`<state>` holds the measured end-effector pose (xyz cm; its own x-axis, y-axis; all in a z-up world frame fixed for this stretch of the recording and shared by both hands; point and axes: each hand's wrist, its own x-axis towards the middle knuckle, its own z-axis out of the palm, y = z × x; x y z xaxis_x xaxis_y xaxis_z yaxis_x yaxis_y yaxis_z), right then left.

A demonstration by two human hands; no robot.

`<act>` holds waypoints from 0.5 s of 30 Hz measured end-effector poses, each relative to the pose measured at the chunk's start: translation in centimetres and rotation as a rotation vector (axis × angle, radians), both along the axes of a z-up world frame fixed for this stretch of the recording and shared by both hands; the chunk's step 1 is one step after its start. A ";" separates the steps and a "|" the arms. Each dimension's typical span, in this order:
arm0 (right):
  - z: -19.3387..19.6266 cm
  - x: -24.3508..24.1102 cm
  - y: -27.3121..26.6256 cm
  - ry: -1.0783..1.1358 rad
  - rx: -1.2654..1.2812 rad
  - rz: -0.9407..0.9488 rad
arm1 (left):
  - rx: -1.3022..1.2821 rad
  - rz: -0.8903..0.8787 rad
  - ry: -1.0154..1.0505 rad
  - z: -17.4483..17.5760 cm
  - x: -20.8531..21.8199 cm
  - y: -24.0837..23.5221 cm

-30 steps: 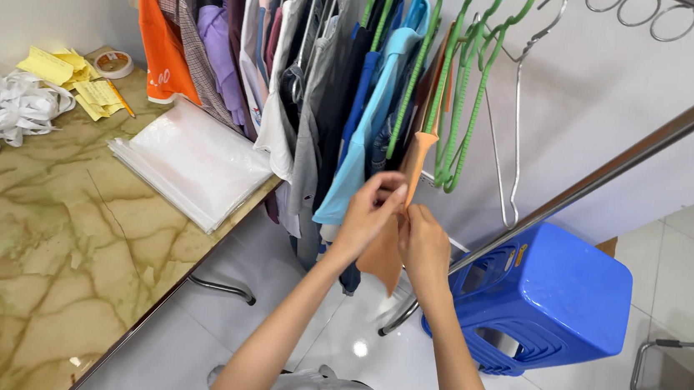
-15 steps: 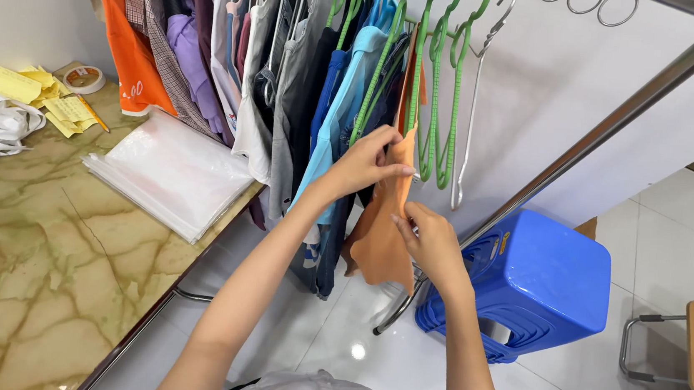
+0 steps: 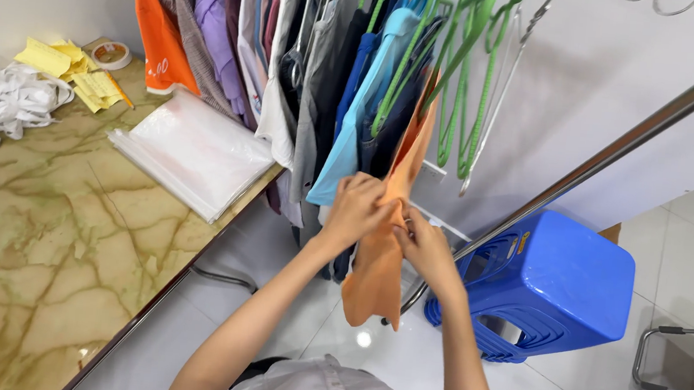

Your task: The person folds a white patterned t-shirt, an orange t-shirt, a pair of blue jeans, and a light blue t-shirt on a marble-patterned table. They retrieve each item from a nearby clothing rack, fold it by hand, and place it on the table.

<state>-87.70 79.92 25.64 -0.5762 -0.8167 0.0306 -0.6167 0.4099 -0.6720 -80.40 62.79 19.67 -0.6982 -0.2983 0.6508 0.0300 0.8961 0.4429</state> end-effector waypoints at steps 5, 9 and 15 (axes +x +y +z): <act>-4.2 -3.5 2.4 -0.107 0.071 0.017 | 0.722 -0.175 -0.153 -0.7 2.5 -0.9; -1.1 -3.1 3.2 -0.193 0.044 0.031 | 1.180 -0.350 -0.117 -3.6 1.9 0.4; -1.0 -2.2 2.8 -0.443 -0.209 -0.076 | 1.344 -0.436 0.089 -0.9 2.1 2.0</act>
<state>-89.87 82.72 24.66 -0.6289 -0.7741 -0.0723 -0.2265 0.2714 -0.9355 -78.25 64.75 18.74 -0.8664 -0.4906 0.0933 0.2630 -0.2893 0.9204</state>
